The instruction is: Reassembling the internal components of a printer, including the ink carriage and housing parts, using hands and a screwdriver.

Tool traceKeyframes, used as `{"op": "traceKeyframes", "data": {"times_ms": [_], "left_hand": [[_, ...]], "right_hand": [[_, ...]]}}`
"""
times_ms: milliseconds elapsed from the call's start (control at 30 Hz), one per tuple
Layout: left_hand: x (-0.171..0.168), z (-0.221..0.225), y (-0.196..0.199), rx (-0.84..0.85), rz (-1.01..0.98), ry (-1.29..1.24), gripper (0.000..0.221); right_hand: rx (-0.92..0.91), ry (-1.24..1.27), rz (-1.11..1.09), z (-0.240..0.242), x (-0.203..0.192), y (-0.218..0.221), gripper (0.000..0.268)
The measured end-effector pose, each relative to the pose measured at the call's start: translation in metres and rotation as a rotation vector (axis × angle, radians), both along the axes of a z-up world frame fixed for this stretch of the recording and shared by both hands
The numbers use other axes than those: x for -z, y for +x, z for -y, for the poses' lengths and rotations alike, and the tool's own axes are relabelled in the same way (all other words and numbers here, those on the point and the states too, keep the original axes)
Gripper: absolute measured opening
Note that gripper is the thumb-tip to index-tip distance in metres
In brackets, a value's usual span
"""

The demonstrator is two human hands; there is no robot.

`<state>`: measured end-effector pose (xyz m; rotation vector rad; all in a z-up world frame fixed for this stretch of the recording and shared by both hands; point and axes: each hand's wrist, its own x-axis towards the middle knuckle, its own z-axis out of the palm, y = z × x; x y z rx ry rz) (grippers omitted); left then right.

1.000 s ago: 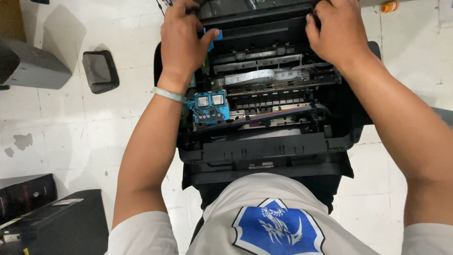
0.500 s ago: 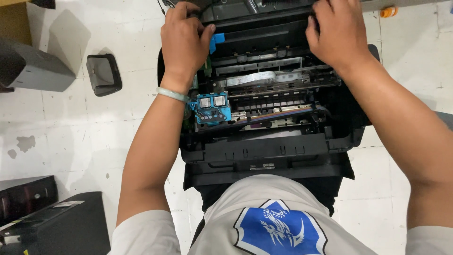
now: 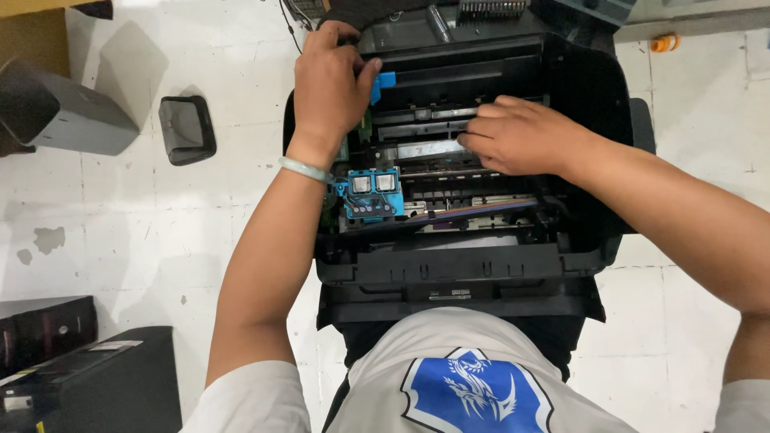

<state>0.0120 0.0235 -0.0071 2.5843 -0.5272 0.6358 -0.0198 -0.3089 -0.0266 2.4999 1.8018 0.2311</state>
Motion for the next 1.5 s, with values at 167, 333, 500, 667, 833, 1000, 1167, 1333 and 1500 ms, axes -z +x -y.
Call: {"op": "traceKeyframes", "data": {"times_ms": [167, 333, 500, 667, 833, 1000, 1167, 1333, 1500], "left_hand": [[0.000, 0.001, 0.001, 0.006, 0.001, -0.011, 0.029], [0.003, 0.000, 0.001, 0.000, 0.025, 0.017, 0.031], [0.002, 0.002, 0.001, -0.007, 0.005, 0.013, 0.030], [-0.001, 0.002, -0.001, -0.023, 0.018, 0.031, 0.030], [-0.014, -0.002, -0.003, -0.041, 0.083, -0.027, 0.031], [-0.086, -0.019, -0.032, 0.010, -0.105, -0.111, 0.025], [-0.104, -0.061, -0.069, 0.009, -0.291, 0.132, 0.030], [-0.073, -0.079, -0.101, -0.181, -0.648, 0.157, 0.068], [-0.083, -0.043, -0.144, -0.129, -0.802, -0.204, 0.082]], "right_hand": [[-0.009, 0.014, -0.071, 0.003, 0.004, 0.004, 0.036], [-0.035, 0.074, -0.166, 0.007, 0.003, 0.007, 0.025], [-0.006, 0.109, -0.194, 0.007, -0.002, 0.005, 0.024], [-0.006, 0.102, -0.067, 0.011, -0.018, 0.007, 0.039], [0.126, 0.372, 0.083, 0.015, -0.045, 0.005, 0.034], [0.110, 0.308, 0.129, 0.020, -0.030, 0.008, 0.032], [0.096, 0.238, 0.132, 0.021, -0.020, 0.011, 0.035], [0.083, 0.364, 0.120, 0.018, -0.021, 0.007, 0.015], [0.062, 0.344, 0.132, 0.012, -0.015, 0.003, 0.012]]}}
